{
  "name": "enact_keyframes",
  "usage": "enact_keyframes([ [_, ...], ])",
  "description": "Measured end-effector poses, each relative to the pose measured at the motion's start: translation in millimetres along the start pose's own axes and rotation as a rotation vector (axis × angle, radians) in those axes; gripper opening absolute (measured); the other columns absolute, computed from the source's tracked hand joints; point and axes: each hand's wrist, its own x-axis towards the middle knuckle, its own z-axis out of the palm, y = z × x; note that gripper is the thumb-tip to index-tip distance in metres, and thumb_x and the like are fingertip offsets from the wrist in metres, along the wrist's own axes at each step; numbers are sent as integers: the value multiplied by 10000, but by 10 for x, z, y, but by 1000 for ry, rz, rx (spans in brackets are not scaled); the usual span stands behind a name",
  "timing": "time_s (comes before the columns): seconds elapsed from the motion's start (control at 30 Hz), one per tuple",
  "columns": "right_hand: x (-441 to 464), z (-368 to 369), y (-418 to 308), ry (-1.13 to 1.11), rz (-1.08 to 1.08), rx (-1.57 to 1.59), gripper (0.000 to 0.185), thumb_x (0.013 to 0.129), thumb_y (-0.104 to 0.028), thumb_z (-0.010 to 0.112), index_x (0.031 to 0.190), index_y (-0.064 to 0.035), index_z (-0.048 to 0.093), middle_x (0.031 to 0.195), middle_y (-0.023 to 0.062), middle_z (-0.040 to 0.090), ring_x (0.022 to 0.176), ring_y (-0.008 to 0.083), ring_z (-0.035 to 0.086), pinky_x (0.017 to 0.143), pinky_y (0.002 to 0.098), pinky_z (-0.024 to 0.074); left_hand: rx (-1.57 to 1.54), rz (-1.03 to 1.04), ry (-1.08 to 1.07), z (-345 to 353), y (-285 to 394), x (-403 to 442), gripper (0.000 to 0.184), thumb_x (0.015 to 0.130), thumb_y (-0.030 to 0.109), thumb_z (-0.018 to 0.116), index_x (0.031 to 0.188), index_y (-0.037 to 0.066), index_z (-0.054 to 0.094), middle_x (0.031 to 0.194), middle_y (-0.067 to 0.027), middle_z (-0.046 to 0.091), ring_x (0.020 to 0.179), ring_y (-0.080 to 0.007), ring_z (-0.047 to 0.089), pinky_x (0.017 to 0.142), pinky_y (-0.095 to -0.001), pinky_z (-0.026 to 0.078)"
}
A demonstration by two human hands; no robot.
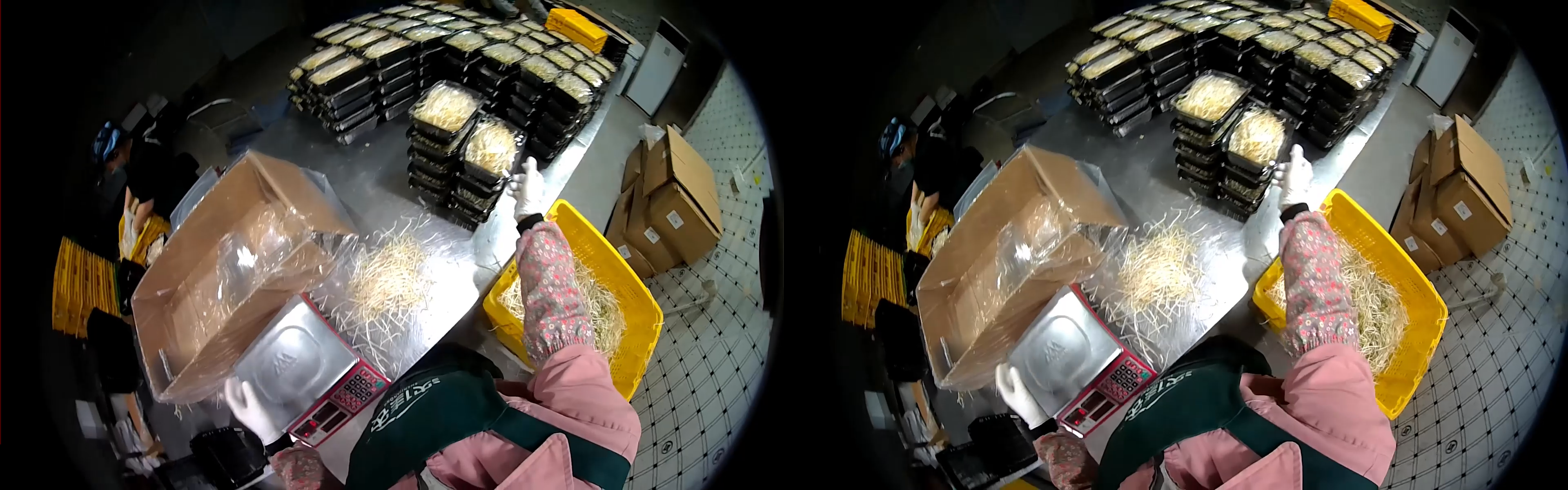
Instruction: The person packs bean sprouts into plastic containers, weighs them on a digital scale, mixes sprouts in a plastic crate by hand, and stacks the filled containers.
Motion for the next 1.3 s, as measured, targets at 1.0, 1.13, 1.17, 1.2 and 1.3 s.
enact_keyframes([
  [1.0,-2987,-1227,983,-423,206,-270,213,1003,-186,579,1160,-53,631,749,-4,629,562,52,553,491,189,446,216,600,188,-314,359,343,215,899,64,719,1047,-77,651,978,-144,685,898,-227,618,876,-359,496],
  [1.13,-3593,-1673,498,-508,221,-439,200,992,-164,584,1144,-53,651,814,-8,626,692,70,579,621,228,501,118,726,-746,1416,760,-167,221,860,2,645,1077,-26,673,1015,-165,681,973,-312,656,908,-364,497],
  [1.17,-3667,-1876,479,-509,205,-417,210,987,-172,596,1135,-37,656,829,3,637,710,87,594,654,250,520,116,759,-832,1773,693,-271,206,859,8,646,1061,-8,679,1008,-154,684,960,-315,659,893,-373,504],
  [1.2,-3743,-2074,342,-493,227,-518,213,990,-165,591,1135,-22,653,875,10,652,750,95,610,692,261,530,116,794,-909,2160,570,-347,191,858,15,647,1045,10,685,1002,-143,688,947,-319,661,878,-382,511],
  [1.3,-3906,-2655,8,-323,118,-523,218,992,-148,580,1148,-15,653,896,16,661,787,102,625,721,260,531,304,981,-996,2909,240,-339,197,826,54,670,1021,47,699,1013,-150,684,955,-345,655,861,-406,520],
])
